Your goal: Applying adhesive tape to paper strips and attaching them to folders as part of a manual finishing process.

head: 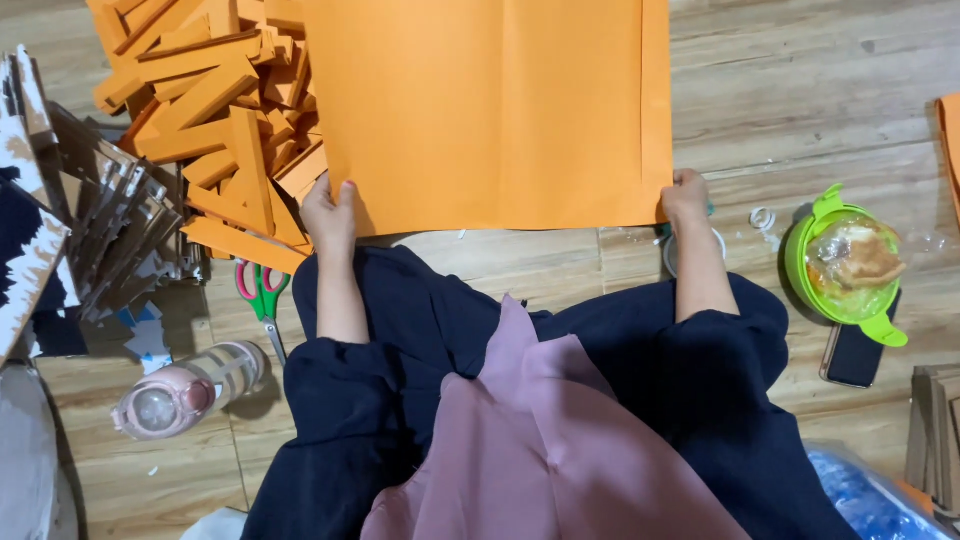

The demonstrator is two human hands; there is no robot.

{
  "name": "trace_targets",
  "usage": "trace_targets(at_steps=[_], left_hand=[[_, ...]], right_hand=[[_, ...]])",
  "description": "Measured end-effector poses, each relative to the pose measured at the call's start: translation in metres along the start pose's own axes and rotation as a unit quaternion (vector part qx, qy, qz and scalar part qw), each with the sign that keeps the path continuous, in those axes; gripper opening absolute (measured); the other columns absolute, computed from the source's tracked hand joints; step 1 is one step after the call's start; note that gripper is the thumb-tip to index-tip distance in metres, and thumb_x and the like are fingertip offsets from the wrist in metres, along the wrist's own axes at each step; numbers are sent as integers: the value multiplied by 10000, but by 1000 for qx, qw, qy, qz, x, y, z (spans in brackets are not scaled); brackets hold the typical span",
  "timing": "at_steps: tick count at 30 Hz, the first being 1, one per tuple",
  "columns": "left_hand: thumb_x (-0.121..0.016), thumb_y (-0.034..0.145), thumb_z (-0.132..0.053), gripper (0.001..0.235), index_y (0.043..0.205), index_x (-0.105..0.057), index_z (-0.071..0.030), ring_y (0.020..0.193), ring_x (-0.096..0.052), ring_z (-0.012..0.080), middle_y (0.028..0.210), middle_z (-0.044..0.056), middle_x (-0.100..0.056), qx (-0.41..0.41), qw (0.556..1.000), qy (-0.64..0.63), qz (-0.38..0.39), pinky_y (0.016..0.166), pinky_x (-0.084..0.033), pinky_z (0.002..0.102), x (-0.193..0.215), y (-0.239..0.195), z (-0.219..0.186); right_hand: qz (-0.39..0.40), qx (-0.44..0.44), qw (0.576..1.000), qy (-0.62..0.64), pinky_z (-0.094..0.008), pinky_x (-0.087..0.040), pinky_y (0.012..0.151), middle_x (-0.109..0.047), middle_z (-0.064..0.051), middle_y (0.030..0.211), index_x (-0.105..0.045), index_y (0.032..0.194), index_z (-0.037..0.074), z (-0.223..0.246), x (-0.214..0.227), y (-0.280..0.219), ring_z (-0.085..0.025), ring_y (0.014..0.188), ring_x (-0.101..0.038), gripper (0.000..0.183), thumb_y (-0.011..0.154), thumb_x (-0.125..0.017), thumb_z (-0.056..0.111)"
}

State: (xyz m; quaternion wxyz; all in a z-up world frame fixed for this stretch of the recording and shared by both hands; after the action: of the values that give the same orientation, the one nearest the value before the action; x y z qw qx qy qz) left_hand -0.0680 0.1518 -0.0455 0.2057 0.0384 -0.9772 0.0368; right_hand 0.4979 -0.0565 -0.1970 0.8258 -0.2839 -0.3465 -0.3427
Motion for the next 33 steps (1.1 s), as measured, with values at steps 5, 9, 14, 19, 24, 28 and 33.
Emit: trace_targets(at_steps=[5,9,14,19,24,28,33], left_hand=[[-587,857,-56,216,1069,-622,-39,900,-618,199,902,140,-658,-27,1000,11,1,760,-499,341,-2,-6,-22],[-594,854,-68,213,1064,-629,-64,888,-628,193,893,121,-664,-33,999,26,-7,748,-507,328,-2,-4,-23],[-579,862,-33,206,1062,-627,-48,836,-615,159,888,132,-660,-38,997,-60,-10,692,-525,323,2,2,-3],[-577,871,-35,207,1073,-619,-51,810,-603,131,894,107,-657,-20,993,-118,19,691,-535,290,8,-13,-23],[-563,879,-31,202,1073,-615,-52,804,-613,139,890,105,-649,-16,989,-145,33,680,-547,299,23,-29,-44],[-571,875,-26,205,1075,-612,-50,765,-595,131,861,94,-635,-11,986,-161,39,668,-548,301,36,-37,-45],[-571,870,-22,204,1067,-613,-55,760,-588,122,854,87,-628,-15,983,-178,38,671,-552,302,54,-54,-64]], right_hand=[[16,-11,1000,-11,-354,-481,685,-615,-46,722,-654,850,171,-9,-4,5,-261,816,-623,204,648,-675,159],[46,-32,997,44,-369,-480,679,-613,-121,744,-649,857,85,17,11,-12,-313,798,-616,199,674,-712,131],[51,-82,976,197,-322,-497,582,-606,-88,734,-669,882,128,28,19,-28,-221,711,-611,173,730,-608,70],[57,-99,968,222,-310,-470,545,-619,-57,799,-657,922,138,25,27,-28,-217,747,-609,182,772,-581,70],[52,-113,970,211,-277,-440,469,-627,1,789,-657,939,171,38,43,-44,-190,723,-615,183,787,-587,97],[52,-104,969,219,-283,-483,526,-637,-8,790,-651,971,160,48,49,-56,-178,749,-623,199,790,-601,92],[82,-77,965,236,-320,-518,523,-629,-64,763,-653,971,127,15,17,-31,-216,688,-627,214,763,-630,80]])
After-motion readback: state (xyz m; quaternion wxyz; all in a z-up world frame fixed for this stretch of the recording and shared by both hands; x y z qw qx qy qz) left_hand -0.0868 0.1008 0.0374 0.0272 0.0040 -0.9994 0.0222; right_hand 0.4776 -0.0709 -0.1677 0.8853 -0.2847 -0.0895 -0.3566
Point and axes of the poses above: each hand's wrist, its own y-axis towards the middle knuckle, its own x-axis out of the back of the hand, z = x × y, the point moved 7 cm from there along y, towards the middle knuckle
